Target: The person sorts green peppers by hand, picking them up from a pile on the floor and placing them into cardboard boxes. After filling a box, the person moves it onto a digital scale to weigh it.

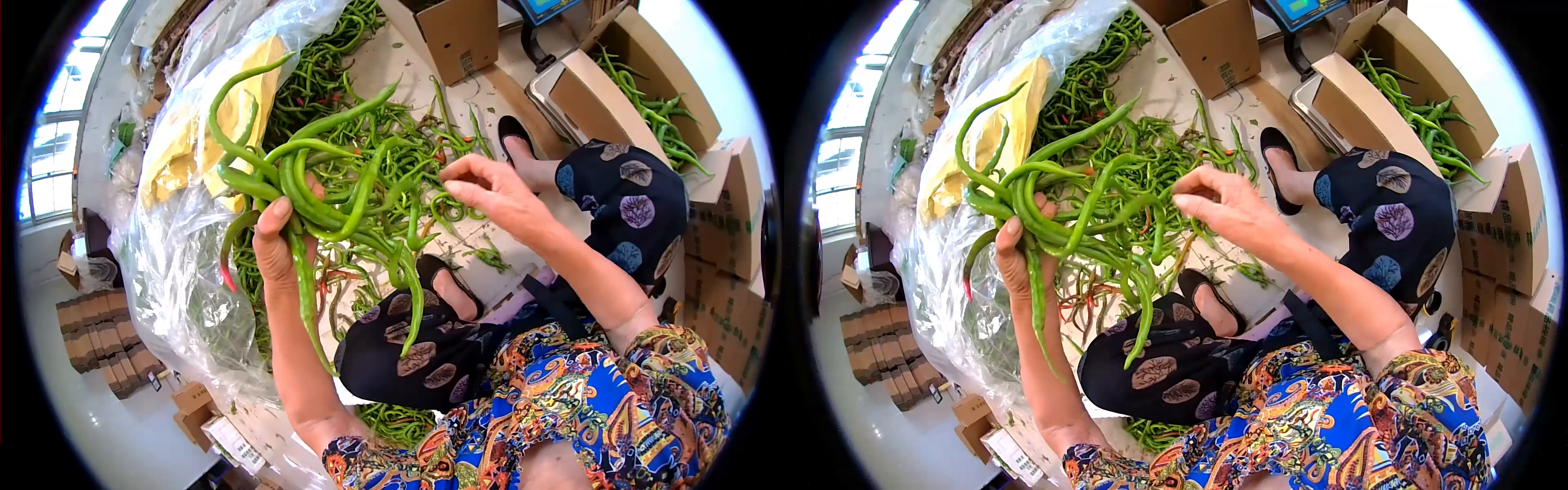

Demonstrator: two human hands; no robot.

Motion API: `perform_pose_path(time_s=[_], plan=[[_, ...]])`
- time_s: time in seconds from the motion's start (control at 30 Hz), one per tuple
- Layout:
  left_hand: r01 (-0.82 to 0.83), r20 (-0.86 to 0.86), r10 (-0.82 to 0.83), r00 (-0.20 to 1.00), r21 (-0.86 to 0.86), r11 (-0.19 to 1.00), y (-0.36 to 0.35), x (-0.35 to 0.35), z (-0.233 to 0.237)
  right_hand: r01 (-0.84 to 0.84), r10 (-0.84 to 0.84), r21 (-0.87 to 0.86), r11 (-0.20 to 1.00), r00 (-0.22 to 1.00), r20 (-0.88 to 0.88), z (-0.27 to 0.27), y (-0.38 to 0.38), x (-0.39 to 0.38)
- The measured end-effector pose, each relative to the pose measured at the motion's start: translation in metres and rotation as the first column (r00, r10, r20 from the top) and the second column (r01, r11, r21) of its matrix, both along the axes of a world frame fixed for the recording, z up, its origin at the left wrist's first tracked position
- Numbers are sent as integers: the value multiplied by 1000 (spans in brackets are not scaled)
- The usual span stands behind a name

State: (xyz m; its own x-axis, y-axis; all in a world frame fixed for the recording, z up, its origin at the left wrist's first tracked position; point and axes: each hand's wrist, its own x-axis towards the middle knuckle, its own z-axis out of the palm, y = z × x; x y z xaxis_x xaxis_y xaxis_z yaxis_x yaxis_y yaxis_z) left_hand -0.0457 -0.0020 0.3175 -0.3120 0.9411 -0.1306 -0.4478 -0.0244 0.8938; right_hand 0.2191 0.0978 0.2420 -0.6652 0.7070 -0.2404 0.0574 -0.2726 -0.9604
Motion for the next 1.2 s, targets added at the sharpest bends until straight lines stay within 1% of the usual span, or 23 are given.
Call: perform_pose_path(time_s=[0.07, 0.17, 0.2, 0.27, 0.3, 0.37, 0.43, 0.47, 0.53, 0.6, 0.63, 0.73, 0.77, 0.8, 0.87, 0.9, 0.93, 0.97, 1.0, 1.07, 1.1, 1.13, 1.2], plan=[[6, 27, -6, 1000, -5, 1000, -2, 17, 15, -24, 19, 107, 994, 999, 47, -11, -7, -4], [40, 92, -47, 995, 82, 996, -6, 35, 28, -63, 93, 275, 959, 991, -99, -22, -13, -11], [17, 112, -31, 993, 120, 993, -3, 36, 21, -198, 213, 128, 972, 970, -116, -21, -8, -12], [-34, 157, 3, 988, 198, 980, -8, 42, 16, -300, 315, 118, 947, 940, -130, -20, -7, -10], [-56, 200, 14, 980, 210, 976, -9, 53, 18, -324, 345, 275, 905, 938, -29, -15, -7, -9], [-73, 333, -20, 943, 267, 961, -14, 61, 14, -385, 343, 548, 743, 921, 183, 2, -8, -2], [-105, 407, -25, 913, 294, 950, -16, 67, 11, -378, 396, 178, 909, 915, -77, 2, -6, 2], [-111, 480, -74, 874, 345, 932, -18, 70, 7, -394, 380, -25, 919, 901, -208, 1, -6, 2], [-128, 599, -184, 780, 440, 889, -22, 76, 0, -429, 324, -186, 884, 849, -417, 9, -8, 9], [-131, 635, -221, 740, 459, 879, -24, 84, -4, -480, 325, -194, 855, 789, -521, 9, -13, 15], [-149, 658, -218, 721, 454, 878, -25, 88, -10, -458, 335, -145, 877, 799, -500, 13, -12, 20], [-198, 686, -162, 709, 414, 888, -32, 97, -28, -434, 489, 231, 871, 811, -320, 24, -5, 26], [-217, 700, -143, 699, 398, 891, -32, 100, -32, -414, 484, 268, 870, 821, -302, 28, -6, 27], [-235, 716, -126, 686, 382, 894, -31, 103, -37, -308, 417, 445, 841, 893, -169, 29, -9, 25], [-251, 747, -141, 650, 386, 888, -30, 106, -53, -276, 325, 347, 896, 942, -89, 41, -13, 18], [-271, 751, -141, 646, 397, 877, -28, 103, -63, -182, 252, 431, 884, 962, -109, 33, -13, 8], [-291, 754, -137, 642, 405, 867, -26, 107, -69, -142, 201, 486, 863, 977, -71, 34, -13, 8], [-335, 769, -150, 622, 434, 836, -24, 112, -79, -91, 155, 636, 766, 987, -46, 36, -12, 8], [-327, 709, -86, 700, 425, 844, -25, 115, -81, -44, 108, 766, 641, 994, -32, 40, -11, 10], [-396, 782, -121, 611, 435, 809, -23, 121, -89, -102, 73, 811, 576, 995, 73, 47, -5, 18], [-507, 855, -50, 516, 352, 787, -23, 119, -98, -97, 70, 835, 542, 995, 70, 52, -1, 22], [-489, 863, -110, 493, 380, 785, -23, 114, -105, -93, 66, 857, 507, 995, 69, 60, 4, 25], [-455, 864, -227, 449, 440, 774, -27, 104, -116, -283, 101, 719, 634, 953, 286, 84, 14, 42]])
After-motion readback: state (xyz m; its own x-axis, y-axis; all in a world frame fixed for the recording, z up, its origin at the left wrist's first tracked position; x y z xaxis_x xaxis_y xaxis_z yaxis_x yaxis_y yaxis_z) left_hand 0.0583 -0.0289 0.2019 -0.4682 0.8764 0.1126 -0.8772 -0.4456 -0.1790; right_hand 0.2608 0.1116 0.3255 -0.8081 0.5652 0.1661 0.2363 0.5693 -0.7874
